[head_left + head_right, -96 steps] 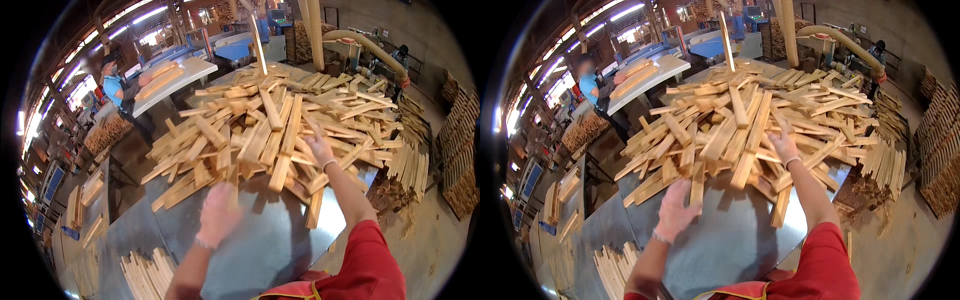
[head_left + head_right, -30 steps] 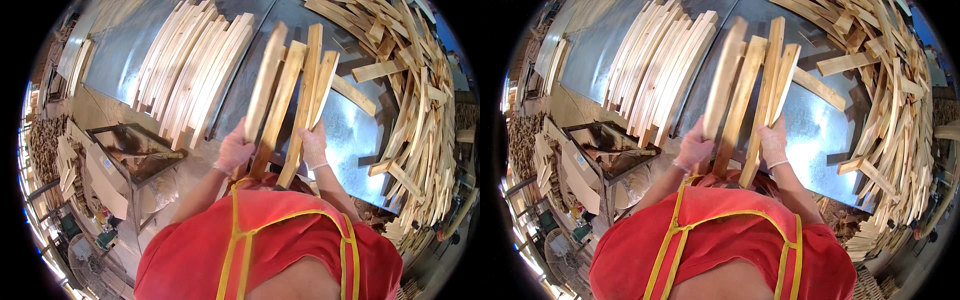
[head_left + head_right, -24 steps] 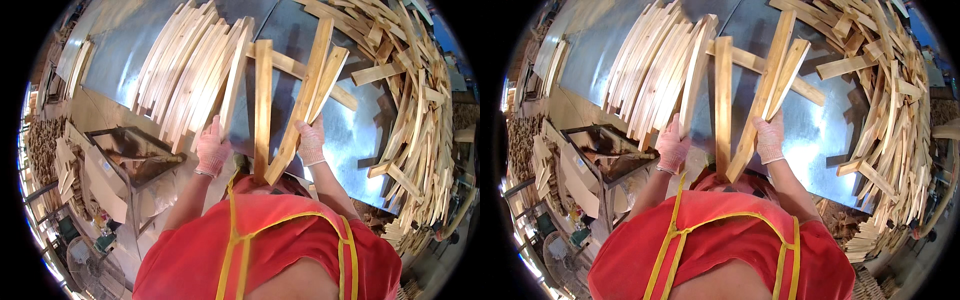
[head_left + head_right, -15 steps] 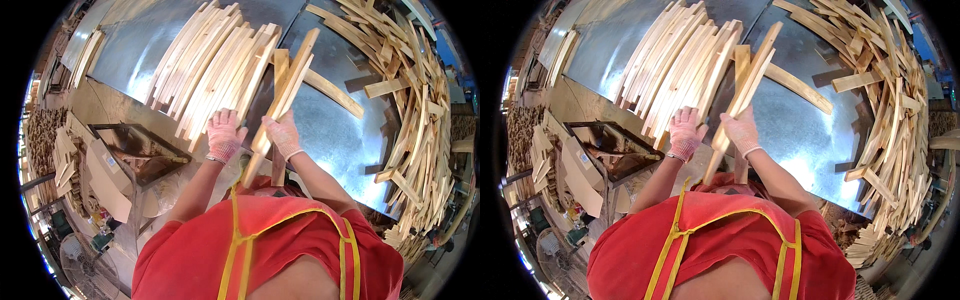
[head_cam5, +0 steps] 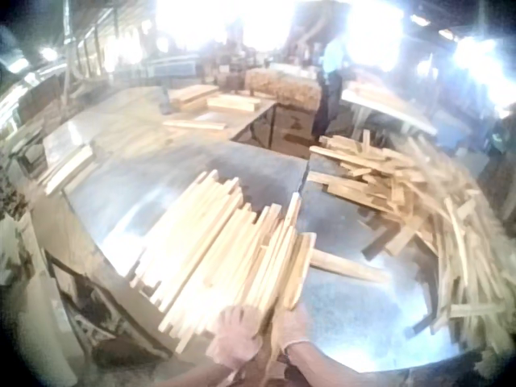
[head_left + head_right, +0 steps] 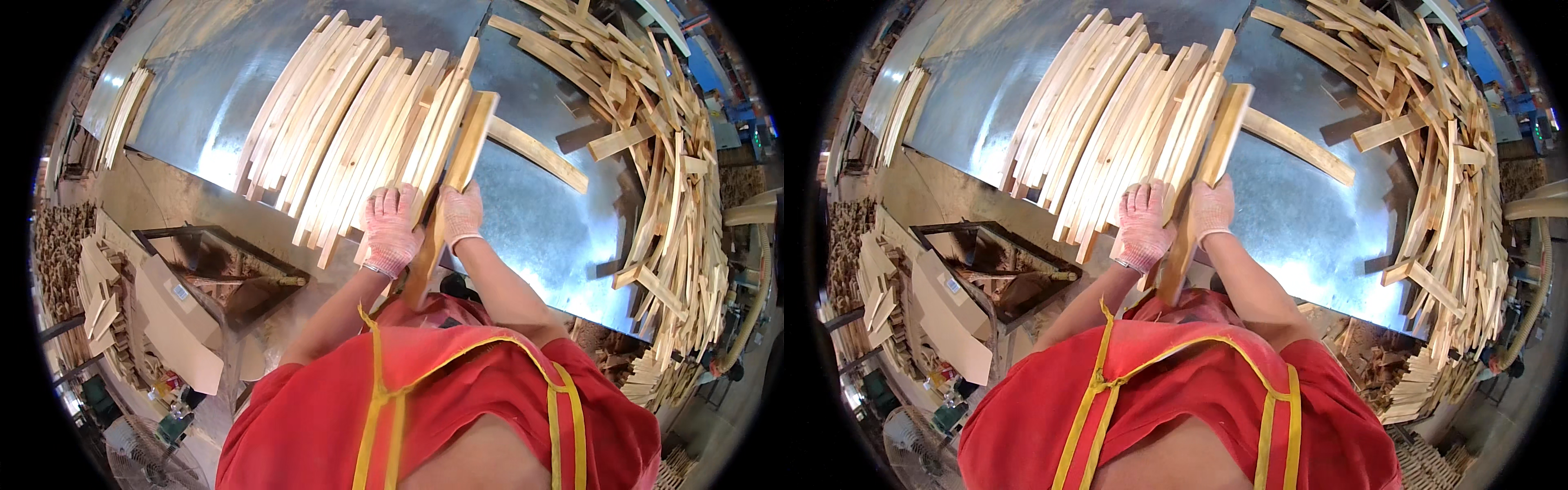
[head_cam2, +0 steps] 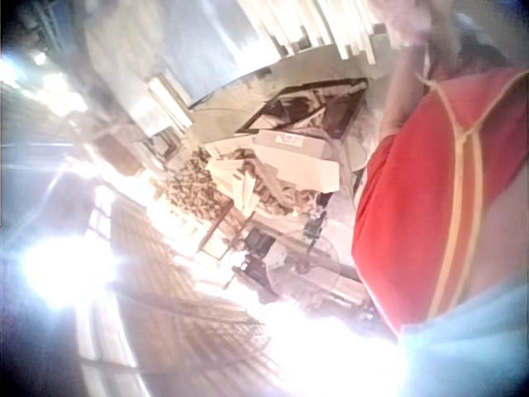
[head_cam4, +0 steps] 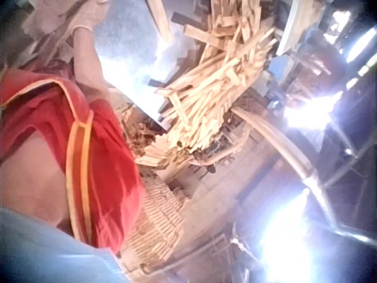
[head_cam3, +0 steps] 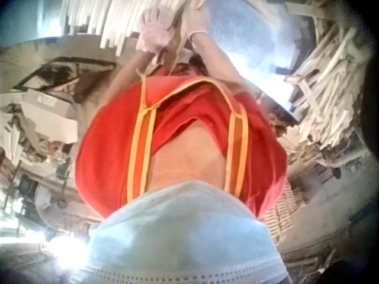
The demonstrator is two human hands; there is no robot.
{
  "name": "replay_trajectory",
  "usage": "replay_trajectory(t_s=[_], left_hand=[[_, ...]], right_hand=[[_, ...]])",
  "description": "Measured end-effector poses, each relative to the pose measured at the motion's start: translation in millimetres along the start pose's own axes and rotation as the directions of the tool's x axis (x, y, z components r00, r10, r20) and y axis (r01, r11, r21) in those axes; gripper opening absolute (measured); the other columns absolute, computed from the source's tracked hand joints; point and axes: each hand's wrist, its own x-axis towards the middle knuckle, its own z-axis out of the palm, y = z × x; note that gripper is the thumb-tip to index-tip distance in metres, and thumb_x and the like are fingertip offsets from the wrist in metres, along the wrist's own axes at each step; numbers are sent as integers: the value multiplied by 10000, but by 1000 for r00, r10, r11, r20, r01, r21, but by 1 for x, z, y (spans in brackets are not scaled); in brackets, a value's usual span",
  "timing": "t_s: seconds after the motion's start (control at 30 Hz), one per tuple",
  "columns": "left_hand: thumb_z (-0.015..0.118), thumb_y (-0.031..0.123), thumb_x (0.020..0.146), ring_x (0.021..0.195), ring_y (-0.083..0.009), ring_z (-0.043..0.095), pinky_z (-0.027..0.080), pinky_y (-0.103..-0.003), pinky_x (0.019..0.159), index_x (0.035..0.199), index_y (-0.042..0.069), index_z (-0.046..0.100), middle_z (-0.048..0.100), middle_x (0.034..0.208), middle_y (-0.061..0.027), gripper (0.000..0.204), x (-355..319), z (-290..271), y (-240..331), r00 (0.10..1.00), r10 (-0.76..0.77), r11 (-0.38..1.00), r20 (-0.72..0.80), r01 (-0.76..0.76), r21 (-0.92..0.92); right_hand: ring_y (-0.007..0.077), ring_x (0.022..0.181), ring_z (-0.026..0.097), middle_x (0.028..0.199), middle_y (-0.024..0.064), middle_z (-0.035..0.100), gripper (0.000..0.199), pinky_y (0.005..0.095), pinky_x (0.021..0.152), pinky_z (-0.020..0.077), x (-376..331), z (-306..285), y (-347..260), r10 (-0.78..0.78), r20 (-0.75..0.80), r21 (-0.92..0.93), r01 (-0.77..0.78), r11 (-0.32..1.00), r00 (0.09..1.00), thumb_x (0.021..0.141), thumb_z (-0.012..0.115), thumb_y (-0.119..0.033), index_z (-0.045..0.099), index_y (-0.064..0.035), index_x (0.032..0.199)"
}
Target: The person picks up wooden planks from a large pile on a metal table and arranges them into a neat stack. The person handles the planks by hand, moving them from a disorganized pile to an organized stack on the left side of the table.
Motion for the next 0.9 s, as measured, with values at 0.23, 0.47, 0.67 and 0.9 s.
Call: replay_trajectory(t_s=[0.23,0.47,0.67,0.9], left_hand=[[772,363,784,1466,-394,374,228,-584,1248,1506,66,461,459,1504,-179,840,-4,-2,0,996,-14,991,-92,1,-137],[805,392,713,1421,-388,413,249,-591,1233,1502,41,425,476,1479,-189,944,4,1,25,994,-71,991,-89,80,111],[762,382,704,1382,-394,414,266,-608,1197,1431,67,472,468,1449,-161,843,8,21,38,976,-57,966,-209,107,235],[785,459,820,1480,-393,363,245,-607,1223,1533,102,436,439,1559,-142,870,15,5,33,996,-87,984,-10,88,158]], right_hand=[[464,1282,603,1399,253,629,829,500,1076,482,74,-62,-18,-442,459,-531,637,559,770,837,753,-361,450,-72,1552],[398,1109,700,1151,188,718,784,496,965,533,189,-178,-56,-398,383,-849,487,205,834,878,765,-405,438,-189,1557],[406,862,697,901,223,712,618,506,840,525,199,-251,21,2,115,-255,28,967,993,1023,564,-568,633,18,1210],[423,811,674,903,232,721,606,496,829,539,106,-106,36,-112,486,-369,320,873,866,1003,584,-561,710,31,1039]])
